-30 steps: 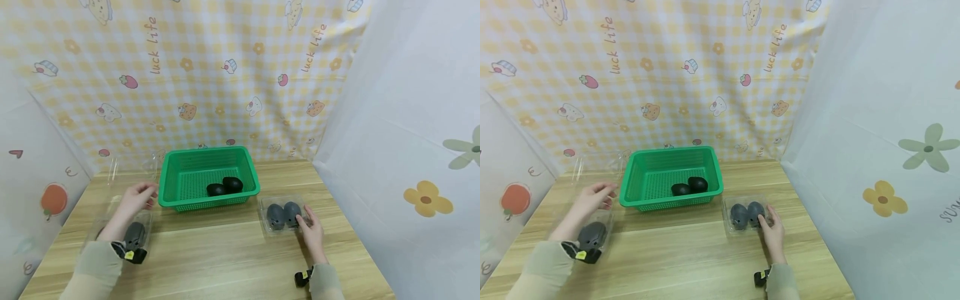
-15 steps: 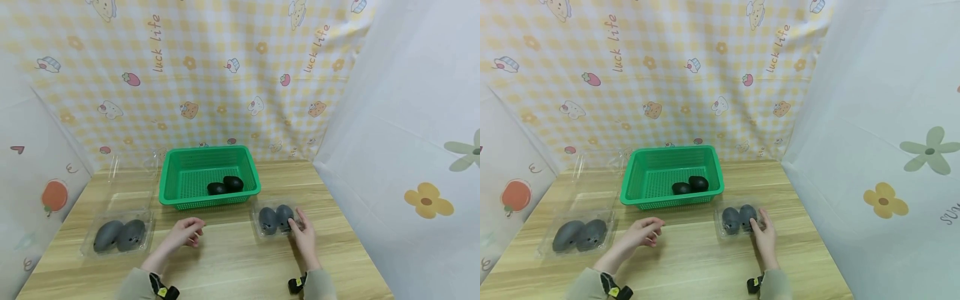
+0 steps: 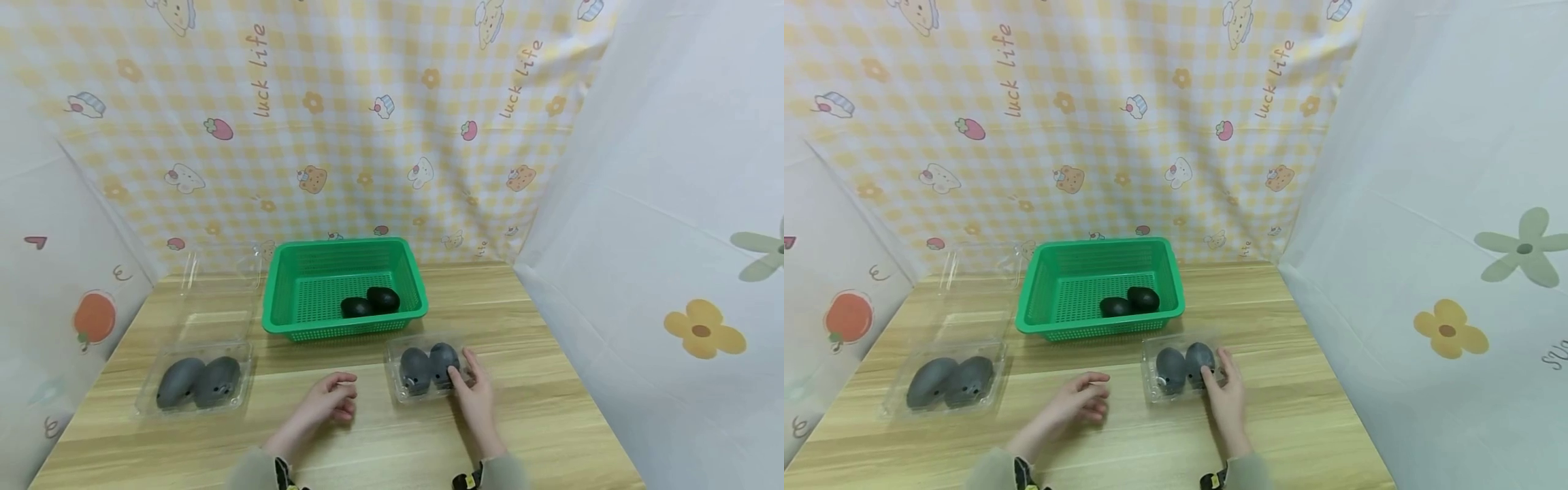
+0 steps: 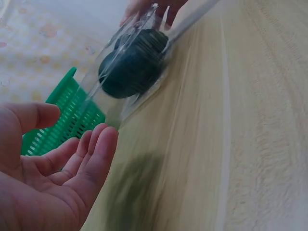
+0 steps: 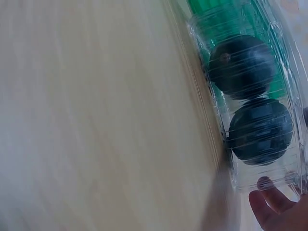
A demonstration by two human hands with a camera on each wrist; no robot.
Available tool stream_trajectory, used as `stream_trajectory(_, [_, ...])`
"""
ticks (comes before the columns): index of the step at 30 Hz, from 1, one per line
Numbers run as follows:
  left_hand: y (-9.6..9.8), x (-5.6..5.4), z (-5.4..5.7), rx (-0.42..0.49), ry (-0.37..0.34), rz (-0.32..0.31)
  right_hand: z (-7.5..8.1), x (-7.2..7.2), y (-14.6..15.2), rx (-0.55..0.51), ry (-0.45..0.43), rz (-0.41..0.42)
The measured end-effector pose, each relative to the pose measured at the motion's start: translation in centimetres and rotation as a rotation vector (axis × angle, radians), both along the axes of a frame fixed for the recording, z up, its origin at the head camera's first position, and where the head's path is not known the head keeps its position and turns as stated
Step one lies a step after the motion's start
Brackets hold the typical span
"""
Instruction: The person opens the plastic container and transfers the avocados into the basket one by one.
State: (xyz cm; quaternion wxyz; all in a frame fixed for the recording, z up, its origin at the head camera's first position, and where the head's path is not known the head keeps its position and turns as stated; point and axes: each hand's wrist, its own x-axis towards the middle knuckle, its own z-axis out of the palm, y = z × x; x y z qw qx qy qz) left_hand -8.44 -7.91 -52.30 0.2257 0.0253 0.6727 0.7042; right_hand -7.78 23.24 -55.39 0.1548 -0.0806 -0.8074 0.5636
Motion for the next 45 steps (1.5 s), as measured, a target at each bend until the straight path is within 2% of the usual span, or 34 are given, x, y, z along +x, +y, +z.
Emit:
stream_trajectory(11, [0.1,0.7,-0.5,-0.003,-0.034,0.058,-0.3,-0.1,-5.0,0.033,0.094,0.011])
stream_trajectory(16, [-0.1,0.9,-0.6,0.005,-0.047,0.125,-0.2,-0.1,-7.1,0.052,0.130,0.037])
stream_trajectory(21, [-0.9,1.0,-0.5,-0.003,-0.040,0.197,-0.2,0.1,-8.9,0.054,0.105,0.080])
stream_trajectory(27, [-2.3,1.1,-0.8,0.000,-0.024,0.236,0.0,0.6,-10.5,0.041,0.096,0.117])
stream_trajectory(32, [-3.5,0.8,-0.9,0.019,-0.028,0.283,-0.2,0.9,-11.4,0.080,0.101,0.158])
stream_trajectory(41, [-5.2,0.0,-1.2,0.062,-0.035,0.286,0.5,1.7,-11.5,0.179,0.093,0.233])
stream_trajectory(45, [-5.7,0.1,-1.3,0.077,-0.039,0.273,1.3,1.7,-11.2,0.282,0.153,0.290])
